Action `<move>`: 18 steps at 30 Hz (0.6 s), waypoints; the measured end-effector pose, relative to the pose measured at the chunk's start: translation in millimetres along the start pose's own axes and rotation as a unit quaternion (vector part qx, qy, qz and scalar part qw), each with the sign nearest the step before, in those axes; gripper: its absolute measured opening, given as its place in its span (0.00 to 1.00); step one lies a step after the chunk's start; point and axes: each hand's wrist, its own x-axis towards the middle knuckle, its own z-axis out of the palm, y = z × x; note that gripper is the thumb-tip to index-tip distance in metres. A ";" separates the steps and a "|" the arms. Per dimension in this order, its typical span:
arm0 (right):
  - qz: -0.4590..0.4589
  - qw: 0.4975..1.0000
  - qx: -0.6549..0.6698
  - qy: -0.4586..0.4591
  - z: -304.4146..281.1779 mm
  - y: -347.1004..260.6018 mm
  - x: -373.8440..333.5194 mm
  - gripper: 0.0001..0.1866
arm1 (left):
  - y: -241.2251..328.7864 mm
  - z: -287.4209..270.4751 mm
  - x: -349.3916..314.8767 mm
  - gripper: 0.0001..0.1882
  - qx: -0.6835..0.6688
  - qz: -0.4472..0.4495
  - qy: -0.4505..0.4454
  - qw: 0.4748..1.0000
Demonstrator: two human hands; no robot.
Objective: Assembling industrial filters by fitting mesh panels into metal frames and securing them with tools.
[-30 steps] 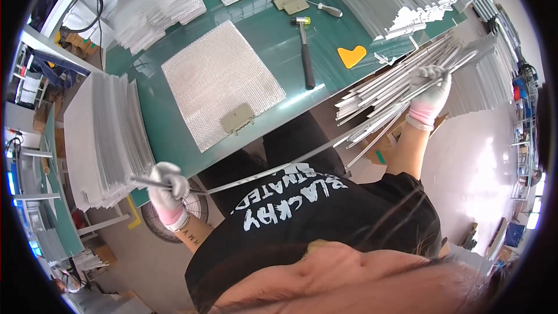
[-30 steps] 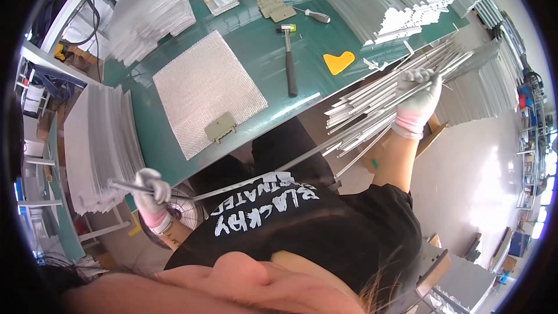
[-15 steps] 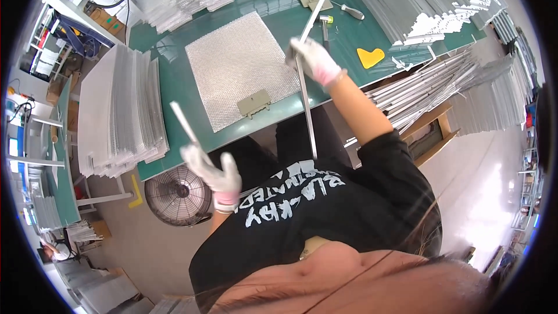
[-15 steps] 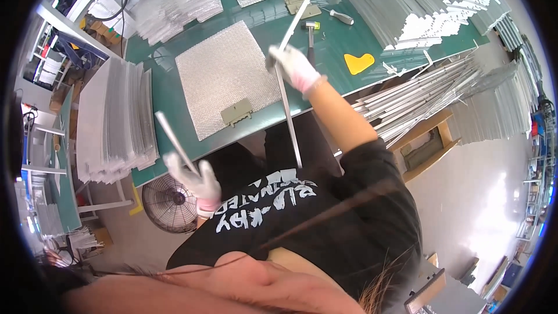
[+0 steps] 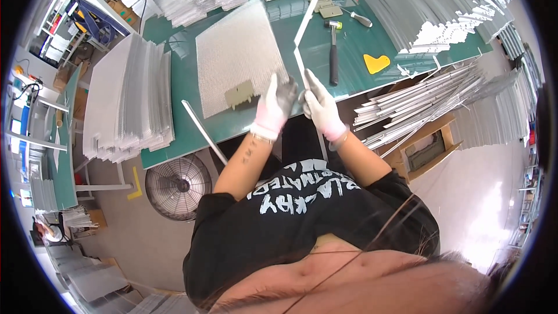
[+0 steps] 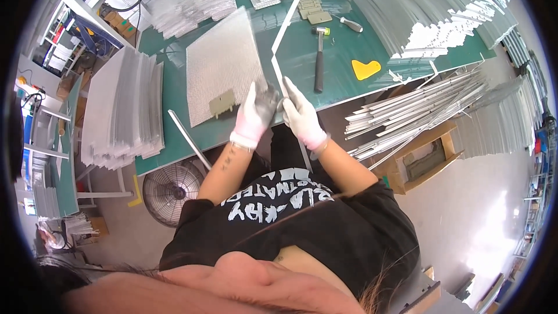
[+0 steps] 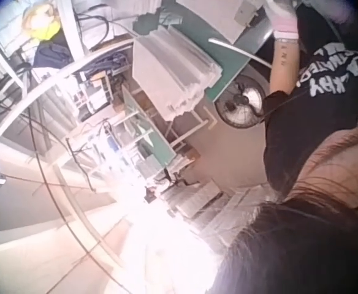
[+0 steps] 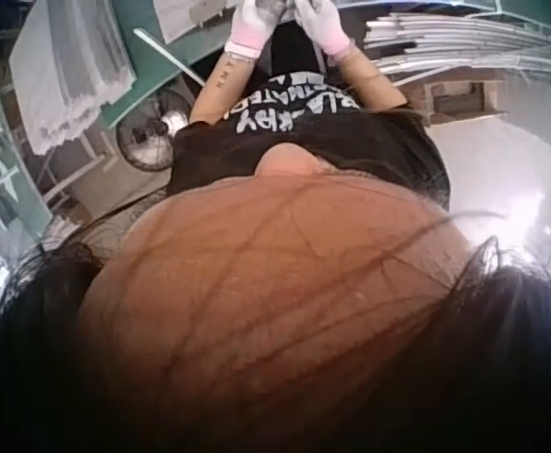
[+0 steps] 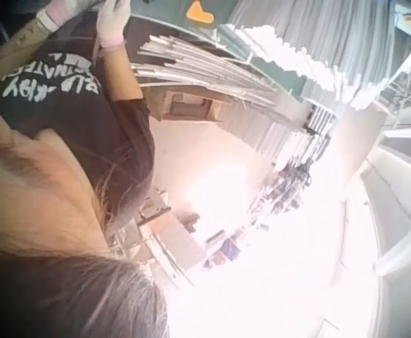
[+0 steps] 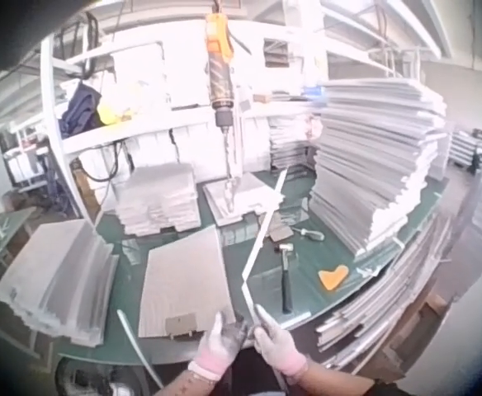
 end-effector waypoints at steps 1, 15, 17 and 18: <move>0.079 0.990 0.120 -0.012 2.9 -3.7 8.4 0.31 | 2.6 2.9 8.8 0.16 0.001 0.000 -0.004 1.000; 0.130 0.990 0.045 -0.030 10.3 3.4 25.6 0.29 | -3.1 -23.7 41.7 0.12 0.524 0.183 0.044 0.831; 0.143 0.986 -0.016 -0.084 5.9 -13.3 43.8 0.27 | 0.5 -6.5 41.8 0.13 0.106 0.052 0.119 0.986; 0.148 0.982 -0.049 -0.105 7.1 -17.3 54.3 0.27 | 4.4 -0.8 36.4 0.13 0.106 0.055 0.122 0.985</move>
